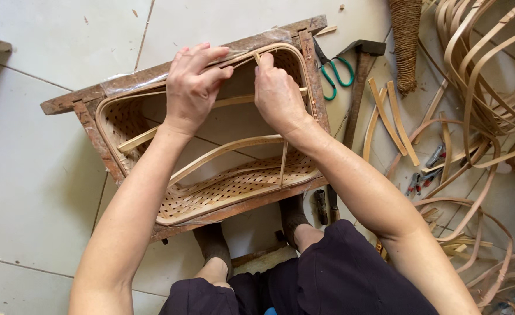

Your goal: The person sits on the floor weaving flexible bamboo strips across the rim of a basket frame held in a wooden jig, pressing each strip into place and trimming excess with scissors. They tap strips tight with a hammer, reposition the basket, and continue adding strips to form the base ribs.

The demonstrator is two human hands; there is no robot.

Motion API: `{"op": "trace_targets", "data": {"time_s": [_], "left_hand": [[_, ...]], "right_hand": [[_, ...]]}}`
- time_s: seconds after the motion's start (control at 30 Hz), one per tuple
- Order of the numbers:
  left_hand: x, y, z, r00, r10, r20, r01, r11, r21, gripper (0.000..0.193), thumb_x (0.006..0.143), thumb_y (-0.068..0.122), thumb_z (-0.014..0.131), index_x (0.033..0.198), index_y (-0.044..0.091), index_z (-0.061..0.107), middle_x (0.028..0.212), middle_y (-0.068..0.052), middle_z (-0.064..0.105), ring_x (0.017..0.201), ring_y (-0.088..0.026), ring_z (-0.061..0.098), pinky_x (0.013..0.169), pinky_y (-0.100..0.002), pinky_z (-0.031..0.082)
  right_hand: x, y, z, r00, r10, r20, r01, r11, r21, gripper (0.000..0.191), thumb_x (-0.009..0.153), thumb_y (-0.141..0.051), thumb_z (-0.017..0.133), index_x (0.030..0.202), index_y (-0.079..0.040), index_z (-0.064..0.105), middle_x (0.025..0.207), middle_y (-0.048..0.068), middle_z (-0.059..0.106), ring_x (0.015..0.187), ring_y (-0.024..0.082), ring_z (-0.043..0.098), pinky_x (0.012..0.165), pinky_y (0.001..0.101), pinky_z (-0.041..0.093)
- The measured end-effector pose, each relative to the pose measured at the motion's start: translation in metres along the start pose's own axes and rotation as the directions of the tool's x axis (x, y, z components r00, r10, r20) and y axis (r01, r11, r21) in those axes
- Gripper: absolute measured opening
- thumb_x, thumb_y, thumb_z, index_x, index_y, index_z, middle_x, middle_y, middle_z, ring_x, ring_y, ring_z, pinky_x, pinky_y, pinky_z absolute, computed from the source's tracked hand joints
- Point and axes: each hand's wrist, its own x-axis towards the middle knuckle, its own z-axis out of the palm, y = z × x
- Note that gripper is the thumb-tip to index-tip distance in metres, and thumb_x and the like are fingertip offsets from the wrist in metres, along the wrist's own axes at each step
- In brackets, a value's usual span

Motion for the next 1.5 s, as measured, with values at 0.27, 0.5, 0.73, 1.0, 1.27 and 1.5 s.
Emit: {"op": "trace_targets", "data": {"time_s": [0.27,0.5,0.73,1.0,1.27,1.5], "left_hand": [[0.019,0.010,0.002,0.879,-0.430,0.209,0.437,0.899,0.009,0.009,0.095,0.014,0.080,0.099,0.016,0.073,0.100,0.003,0.076,0.083,-0.021,0.072,0.069,-0.038,0.057],[0.013,0.006,0.001,0.983,-0.173,-0.068,0.171,0.985,-0.025,0.016,0.082,0.011,0.091,0.088,0.016,0.076,0.107,0.004,0.080,0.091,-0.016,0.075,0.075,-0.028,0.060],[0.010,0.002,0.002,0.979,-0.189,-0.077,0.183,0.980,-0.083,0.015,0.080,0.010,0.091,0.089,0.014,0.080,0.109,0.000,0.079,0.094,-0.017,0.076,0.079,-0.028,0.062],[0.017,0.008,0.000,0.949,-0.309,-0.057,0.295,0.939,-0.178,0.014,0.078,0.007,0.091,0.085,0.013,0.081,0.105,0.000,0.079,0.084,-0.014,0.077,0.073,-0.026,0.062],[0.020,0.012,-0.006,0.954,-0.292,-0.068,0.277,0.944,-0.179,0.015,0.074,0.005,0.091,0.084,0.011,0.080,0.104,0.000,0.080,0.085,-0.016,0.076,0.074,-0.028,0.061],[0.015,0.019,-0.009,0.961,-0.276,-0.008,0.274,0.957,-0.100,0.014,0.081,0.007,0.084,0.092,0.007,0.075,0.112,-0.003,0.078,0.101,-0.026,0.070,0.086,-0.037,0.056]], "right_hand": [[0.004,-0.002,-0.002,0.998,0.006,0.059,-0.003,0.999,-0.049,0.009,0.103,-0.005,0.046,0.105,0.004,0.046,0.076,0.029,0.068,0.072,0.049,0.069,0.060,0.0578,0.056],[0.005,-0.007,0.000,0.985,-0.019,0.169,0.044,0.989,-0.144,0.008,0.097,0.000,0.049,0.104,0.003,0.047,0.079,0.029,0.069,0.076,0.048,0.070,0.064,0.0550,0.058],[0.006,-0.006,0.009,0.985,-0.050,0.164,0.079,0.981,-0.178,0.008,0.098,-0.002,0.049,0.105,0.002,0.047,0.079,0.026,0.070,0.076,0.045,0.071,0.063,0.0532,0.058],[0.006,-0.008,0.014,0.990,-0.035,0.137,0.062,0.979,-0.196,0.007,0.099,-0.003,0.048,0.105,0.001,0.048,0.078,0.025,0.071,0.074,0.042,0.072,0.061,0.0507,0.059],[0.011,-0.006,0.019,0.990,-0.009,0.143,0.040,0.975,-0.219,0.011,0.105,-0.010,0.046,0.103,0.001,0.049,0.077,0.025,0.070,0.074,0.042,0.072,0.060,0.0511,0.059],[-0.001,-0.007,0.016,0.995,-0.092,0.043,0.101,0.917,-0.386,0.009,0.099,-0.011,0.051,0.105,-0.005,0.053,0.084,0.016,0.071,0.078,0.033,0.072,0.063,0.0444,0.057]]}}
